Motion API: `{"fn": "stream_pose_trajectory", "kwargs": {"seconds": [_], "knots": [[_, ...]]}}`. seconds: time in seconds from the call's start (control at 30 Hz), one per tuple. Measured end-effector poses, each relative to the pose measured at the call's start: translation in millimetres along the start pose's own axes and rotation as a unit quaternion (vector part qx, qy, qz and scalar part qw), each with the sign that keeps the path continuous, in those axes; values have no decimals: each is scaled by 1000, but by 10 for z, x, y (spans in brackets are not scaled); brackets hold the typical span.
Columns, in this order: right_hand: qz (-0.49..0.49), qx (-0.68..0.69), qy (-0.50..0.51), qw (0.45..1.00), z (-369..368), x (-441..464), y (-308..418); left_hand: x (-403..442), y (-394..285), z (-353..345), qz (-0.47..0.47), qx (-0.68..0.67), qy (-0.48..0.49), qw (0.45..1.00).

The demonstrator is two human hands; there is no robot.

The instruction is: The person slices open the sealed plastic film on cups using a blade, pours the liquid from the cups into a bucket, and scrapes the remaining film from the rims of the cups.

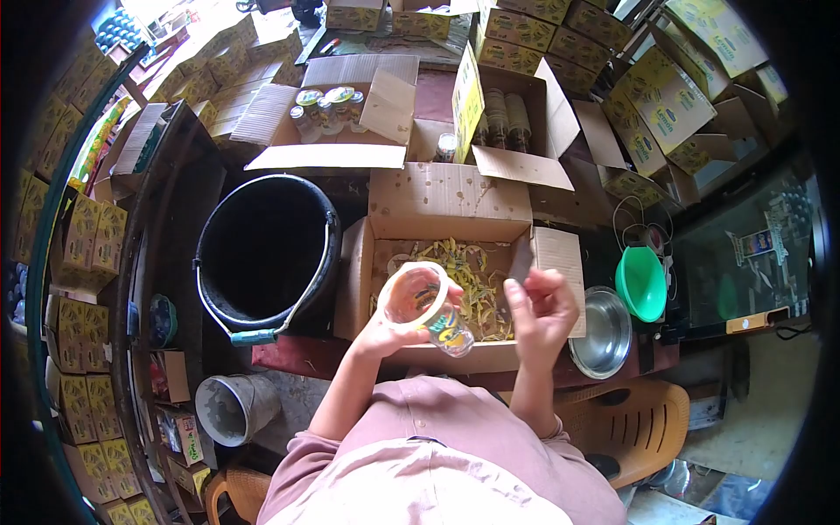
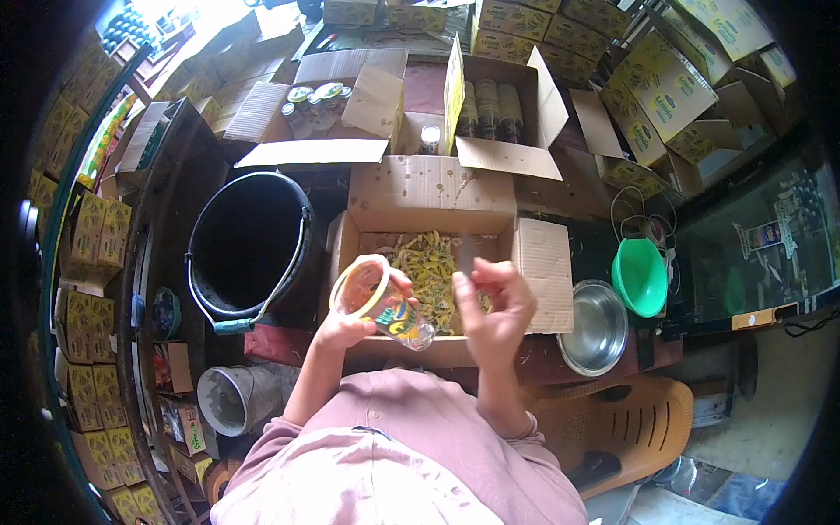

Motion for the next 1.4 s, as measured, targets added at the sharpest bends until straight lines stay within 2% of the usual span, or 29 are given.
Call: {"fn": "stream_pose_trajectory", "kwargs": {"seconds": [0.03,0.1,0.17,0.2,0.23,0.3,0.4,0.5,0.67,0.77,0.8,0.87,0.97,1.07,1.13,1.23,1.4], "knots": [[-35,75,-23,996,84,0,-154,-5,-16,14,-6,-32,9,999],[-123,220,-4,968,118,-13,-493,-24,-66,29,-12,-38,0,999],[-125,35,127,983,65,-56,-766,-42,-76,55,-13,-55,-2,998],[-25,-203,215,955,-31,-13,-622,-46,-87,80,-25,-55,-5,998],[60,-349,207,912,-42,-14,-526,-52,-104,79,-31,-51,-5,998],[-94,-220,199,951,-29,-86,-596,-36,-157,86,-45,-40,-5,998],[41,-218,227,949,-193,-85,-254,-43,-170,111,-37,-30,-6,999],[148,-258,317,900,-461,-141,10,-35,-164,126,-22,-22,-11,999],[188,-353,472,786,-747,-414,-62,-40,-167,130,-16,21,-4,1000],[175,-358,448,800,-666,-337,-207,-63,-120,149,-2,41,-7,999],[177,-372,454,790,-647,-321,-233,-53,-120,150,-14,-1,13,1000],[181,-399,465,769,-612,-298,-277,-57,-123,173,-16,8,0,1000],[166,-373,405,818,-506,-137,-115,-62,-180,199,-15,54,-20,998],[164,-253,214,929,-287,58,214,-61,-171,255,-17,92,-59,994],[175,-167,98,965,-193,78,425,-64,-204,217,-19,109,-105,988],[160,-69,96,980,-351,-17,453,-68,-263,122,-47,169,-108,979],[153,-41,110,981,-514,-79,450,-95,-336,26,-54,216,-98,970]]}}
Point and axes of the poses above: each hand's wrist, its own x-axis towards the middle knuckle, its own z-axis out of the back of the hand, y = z × x, the point moved 10 cm from there along x, towards the middle knuckle, and after that the axes turned 9 degrees about z, right-handed, at the moved point
